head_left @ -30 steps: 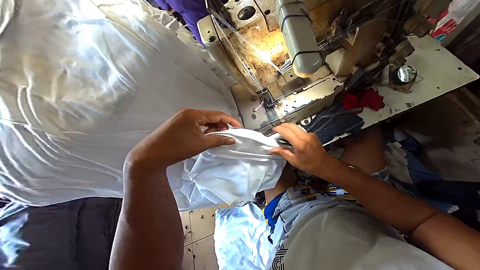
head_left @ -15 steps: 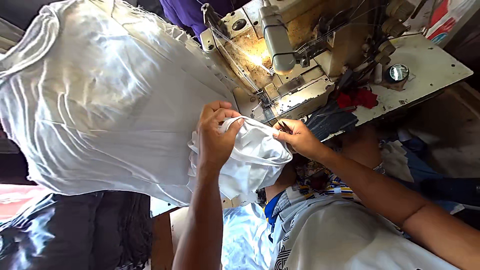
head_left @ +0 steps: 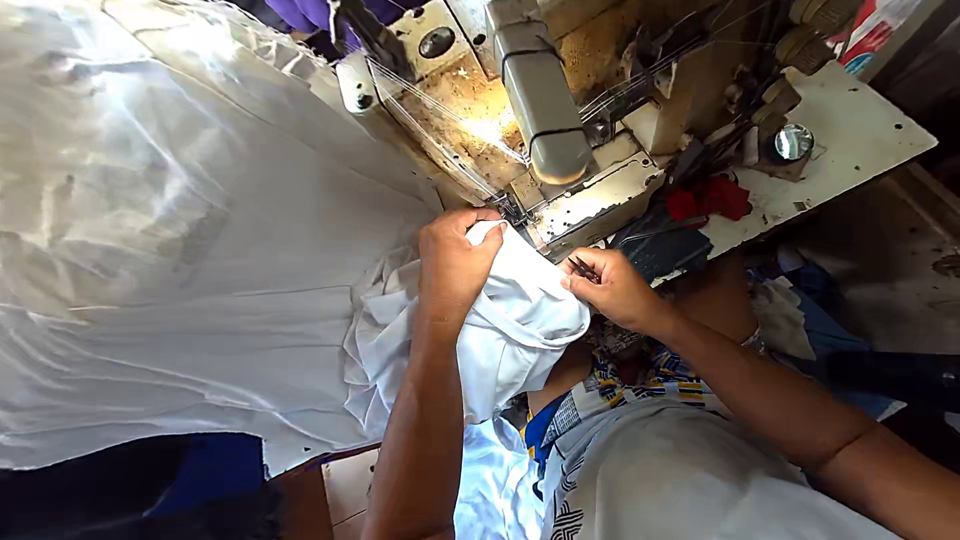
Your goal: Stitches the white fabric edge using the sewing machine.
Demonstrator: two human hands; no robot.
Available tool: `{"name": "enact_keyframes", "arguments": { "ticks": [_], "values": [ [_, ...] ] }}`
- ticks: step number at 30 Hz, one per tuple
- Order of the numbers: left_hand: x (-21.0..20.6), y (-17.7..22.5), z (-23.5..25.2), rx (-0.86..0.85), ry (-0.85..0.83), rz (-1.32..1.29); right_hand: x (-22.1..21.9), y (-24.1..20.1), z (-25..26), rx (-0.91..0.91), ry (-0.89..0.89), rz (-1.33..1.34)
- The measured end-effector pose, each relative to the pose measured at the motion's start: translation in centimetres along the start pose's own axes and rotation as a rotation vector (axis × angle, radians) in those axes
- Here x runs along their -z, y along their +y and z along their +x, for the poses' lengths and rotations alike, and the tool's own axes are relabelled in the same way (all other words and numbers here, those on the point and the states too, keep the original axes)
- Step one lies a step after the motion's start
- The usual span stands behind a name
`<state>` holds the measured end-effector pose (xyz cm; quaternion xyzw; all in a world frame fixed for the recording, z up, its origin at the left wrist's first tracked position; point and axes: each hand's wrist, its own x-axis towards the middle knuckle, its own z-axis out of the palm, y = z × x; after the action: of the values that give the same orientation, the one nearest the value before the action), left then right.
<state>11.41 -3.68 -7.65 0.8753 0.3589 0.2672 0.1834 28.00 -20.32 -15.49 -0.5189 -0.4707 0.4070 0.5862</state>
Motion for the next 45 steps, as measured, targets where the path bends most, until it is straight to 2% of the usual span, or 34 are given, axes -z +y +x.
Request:
{"name": "enact_keyframes", "arguments": {
  "ticks": [8,12,16,22,25,32,37,40,45],
  "values": [
    [-0.7,-1.0,2.8,0.060,0.024,0.023,-0.2,-1.1,0.8,0.024,0.073,0.127],
    [-2.2,-2.4,4.5,-0.033,0.119,-0.005,-0.7,-1.7,2.6,0.077,0.152,0.119],
    [-2.1,-2.1,4.7,-0.074,0.139,-0.002,-1.0,-2.4,2.5,0.084,0.159,0.098],
    [-2.4,-2.4,4.8,-0.213,0.185,-0.205,-0.8,-2.4,1.8,0.086,0.165,0.072],
    [-2.5,-3.1,5.3,-0.247,0.175,-0.286,-0.9,-2.2,2.2,0.098,0.160,0.066],
    [-2.2,-3.3,5.4,-0.202,0.122,-0.337,-1.2,-2.3,2.3,0.088,0.162,0.081],
    [-2.2,-4.0,6.0,-0.203,0.058,-0.478,-1.2,-2.4,2.3,0.074,0.154,0.069],
    [-2.1,-4.4,6.4,-0.159,0.024,-0.441,-1.3,-2.3,2.3,0.078,0.156,0.072],
    [-2.1,-3.7,6.3,-0.180,0.052,-0.385,-1.3,-2.5,2.2,0.085,0.152,0.057]
  ]
}}
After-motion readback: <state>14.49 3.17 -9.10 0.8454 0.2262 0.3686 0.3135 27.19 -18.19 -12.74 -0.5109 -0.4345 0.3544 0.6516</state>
